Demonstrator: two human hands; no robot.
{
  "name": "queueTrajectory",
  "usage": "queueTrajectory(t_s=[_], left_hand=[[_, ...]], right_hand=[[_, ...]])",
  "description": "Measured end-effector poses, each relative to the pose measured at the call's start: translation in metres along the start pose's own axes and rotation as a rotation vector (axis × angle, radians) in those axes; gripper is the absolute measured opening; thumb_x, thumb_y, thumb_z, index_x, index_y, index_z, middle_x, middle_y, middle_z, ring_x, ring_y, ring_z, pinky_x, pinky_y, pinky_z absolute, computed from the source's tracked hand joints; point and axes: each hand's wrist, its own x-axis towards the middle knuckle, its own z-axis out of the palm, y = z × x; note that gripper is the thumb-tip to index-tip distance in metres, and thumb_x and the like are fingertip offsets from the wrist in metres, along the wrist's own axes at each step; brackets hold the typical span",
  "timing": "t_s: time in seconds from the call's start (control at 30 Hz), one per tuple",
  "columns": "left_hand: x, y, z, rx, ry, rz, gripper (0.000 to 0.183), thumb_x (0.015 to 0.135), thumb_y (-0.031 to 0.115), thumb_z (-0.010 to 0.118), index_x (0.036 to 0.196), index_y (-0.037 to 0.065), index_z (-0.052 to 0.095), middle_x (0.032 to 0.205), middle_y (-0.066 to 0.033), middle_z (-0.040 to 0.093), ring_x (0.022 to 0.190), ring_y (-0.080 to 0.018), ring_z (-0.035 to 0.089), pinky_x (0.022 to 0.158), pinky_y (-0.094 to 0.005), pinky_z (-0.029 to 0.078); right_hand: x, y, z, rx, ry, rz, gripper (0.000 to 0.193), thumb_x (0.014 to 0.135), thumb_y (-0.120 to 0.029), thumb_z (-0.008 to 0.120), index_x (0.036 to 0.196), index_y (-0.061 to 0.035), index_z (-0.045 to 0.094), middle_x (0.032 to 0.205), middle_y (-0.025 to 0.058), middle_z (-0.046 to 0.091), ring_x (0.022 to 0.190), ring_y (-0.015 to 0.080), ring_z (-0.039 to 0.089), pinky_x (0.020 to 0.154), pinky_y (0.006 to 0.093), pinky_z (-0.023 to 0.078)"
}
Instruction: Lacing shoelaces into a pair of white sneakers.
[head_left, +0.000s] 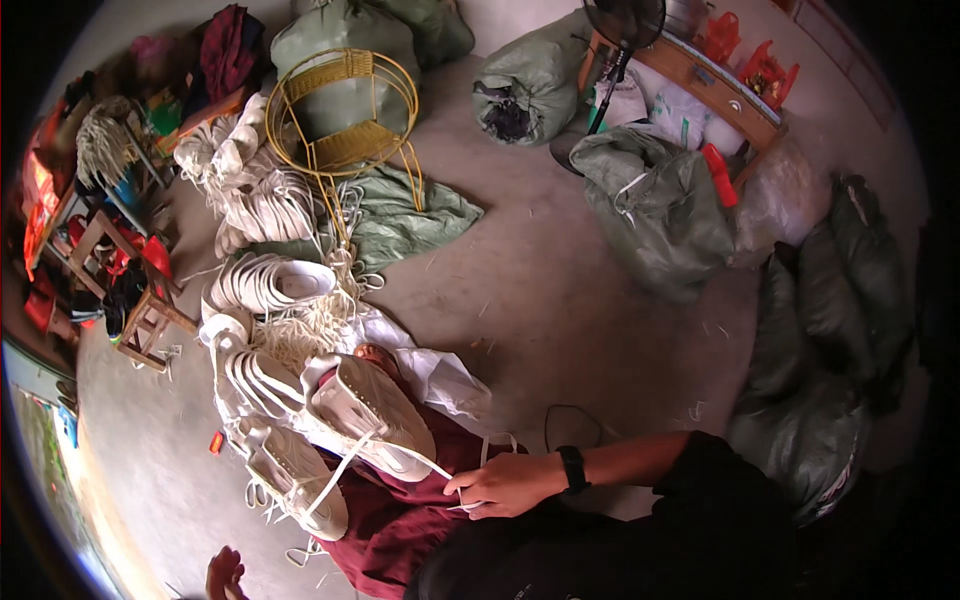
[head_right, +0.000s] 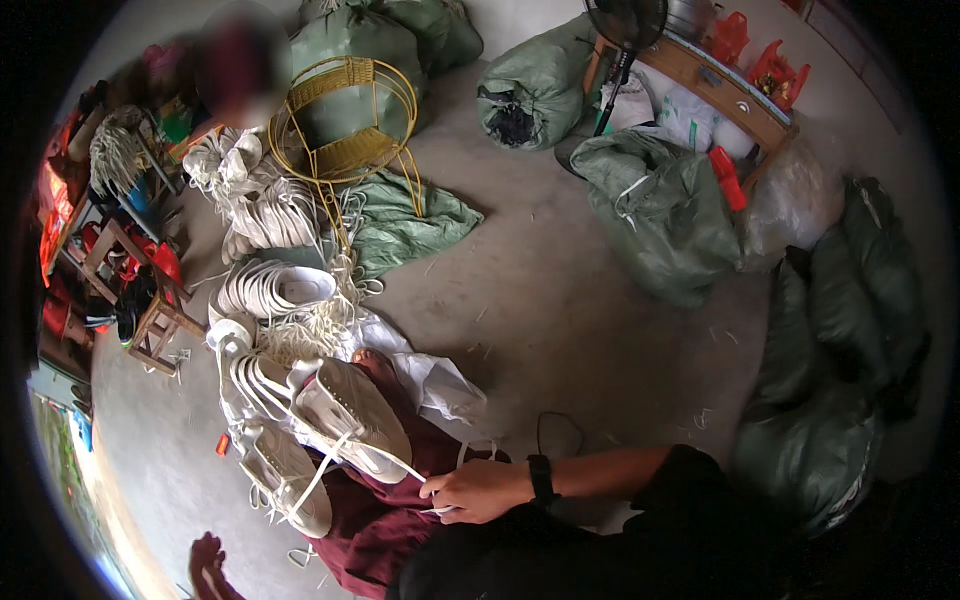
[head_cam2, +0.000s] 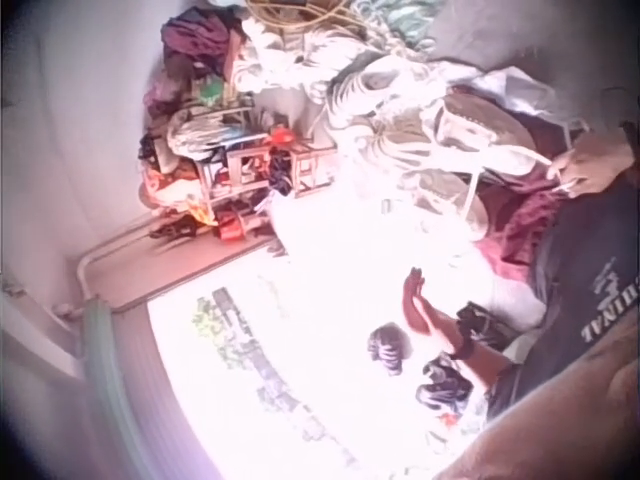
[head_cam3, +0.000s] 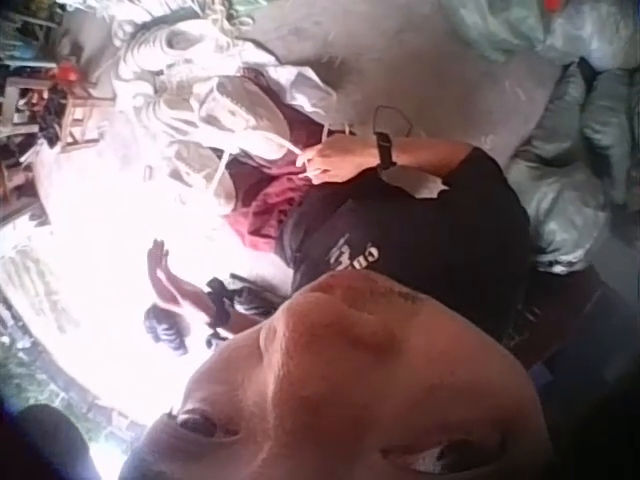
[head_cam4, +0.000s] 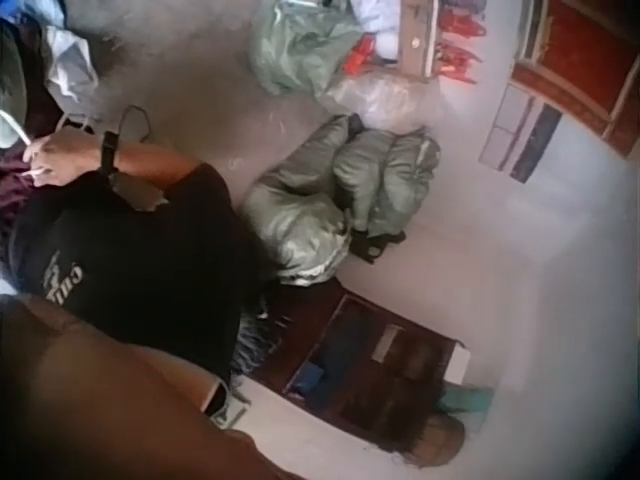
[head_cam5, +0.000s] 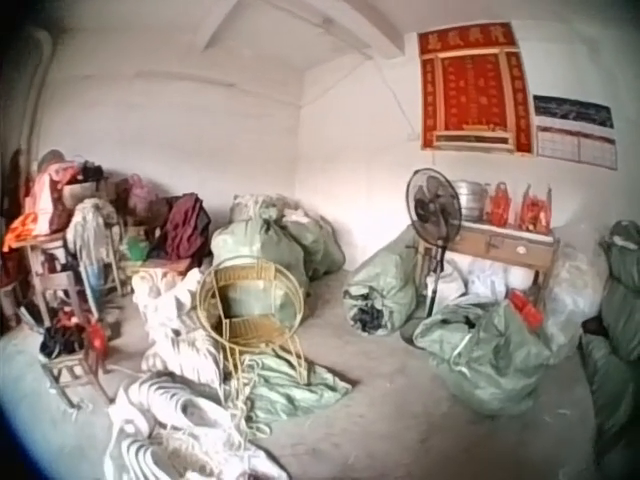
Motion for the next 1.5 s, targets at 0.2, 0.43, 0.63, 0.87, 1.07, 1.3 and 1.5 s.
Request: queueTrajectory(t_s=[0.2, 0.43, 0.63, 0.87, 1.07, 1.3, 1.5], left_hand=[[-0.045, 0.064, 0.043, -0.174, -0.091, 0.047, 0.042, 0.101, 0.024, 0.048, 0.132, -0.003, 0.050, 0.119, -0.0253, 0.059, 0.111, -0.0346, 0.058, 0.096, -0.0428, 0.048], [-0.033, 0.060, 0.049, -0.375, -0.232, 0.104, 0.040, 0.102, 0.025, 0.048, 0.130, -0.003, 0.050, 0.117, -0.0231, 0.058, 0.108, -0.0320, 0.056, 0.094, -0.0414, 0.047], [-0.026, 0.056, 0.075, -0.570, -0.379, 0.135, 0.039, 0.102, 0.026, 0.048, 0.128, -0.003, 0.050, 0.116, -0.0211, 0.057, 0.105, -0.0297, 0.055, 0.092, -0.0402, 0.047], [-0.023, 0.056, 0.113, -0.797, -0.542, 0.167, 0.038, 0.102, 0.027, 0.048, 0.126, -0.002, 0.049, 0.114, -0.0188, 0.056, 0.102, -0.0271, 0.054, 0.090, -0.0387, 0.046], [-0.020, 0.060, 0.134, -0.969, -0.662, 0.202, 0.036, 0.102, 0.027, 0.048, 0.124, -0.002, 0.049, 0.113, -0.0169, 0.055, 0.099, -0.0248, 0.053, 0.088, -0.0375, 0.046], [-0.019, 0.065, 0.156, -1.161, -0.782, 0.235, 0.035, 0.103, 0.028, 0.048, 0.122, -0.002, 0.049, 0.111, -0.0146, 0.054, 0.096, -0.0222, 0.051, 0.086, -0.0361, 0.045], [-0.019, 0.076, 0.172, -1.320, -0.868, 0.266, 0.034, 0.103, 0.028, 0.048, 0.120, -0.001, 0.048, 0.110, -0.0126, 0.053, 0.093, -0.0199, 0.050, 0.084, -0.0349, 0.045]], right_hand=[[0.013, -0.010, 0.010, 0.008, 0.075, -0.006, 0.022, 0.091, -0.020, 0.061, 0.090, 0.0019, 0.063, 0.116, 0.0115, 0.060, 0.085, 0.0321, 0.066, 0.074, 0.0420, 0.053], [0.016, -0.012, 0.011, 0.008, 0.073, -0.027, 0.021, 0.092, -0.020, 0.061, 0.094, 0.0010, 0.061, 0.120, 0.0083, 0.057, 0.081, 0.0305, 0.066, 0.071, 0.0422, 0.052], [0.012, -0.007, 0.016, 0.065, 0.154, -0.006, 0.020, 0.090, -0.019, 0.061, 0.093, 0.0004, 0.060, 0.106, 0.0106, 0.060, 0.085, 0.0323, 0.064, 0.074, 0.0435, 0.050], [0.007, -0.001, 0.014, 0.114, 0.174, -0.023, 0.019, 0.088, -0.019, 0.062, 0.091, 0.0002, 0.058, 0.102, 0.0118, 0.059, 0.086, 0.0335, 0.063, 0.075, 0.0441, 0.049], [0.001, 0.001, 0.013, 0.102, 0.176, -0.008, 0.020, 0.088, -0.018, 0.062, 0.092, 0.0004, 0.058, 0.101, 0.0122, 0.058, 0.087, 0.0336, 0.062, 0.075, 0.0448, 0.049], [-0.005, 0.014, 0.018, 0.057, 0.153, -0.057, 0.019, 0.090, -0.016, 0.060, 0.097, 0.0002, 0.052, 0.108, 0.0085, 0.054, 0.083, 0.0311, 0.062, 0.069, 0.0438, 0.050], [-0.010, 0.009, 0.011, 0.147, 0.165, 0.005, 0.020, 0.086, -0.017, 0.063, 0.092, 0.0012, 0.057, 0.101, 0.0136, 0.058, 0.088, 0.0349, 0.062, 0.076, 0.0456, 0.048]])
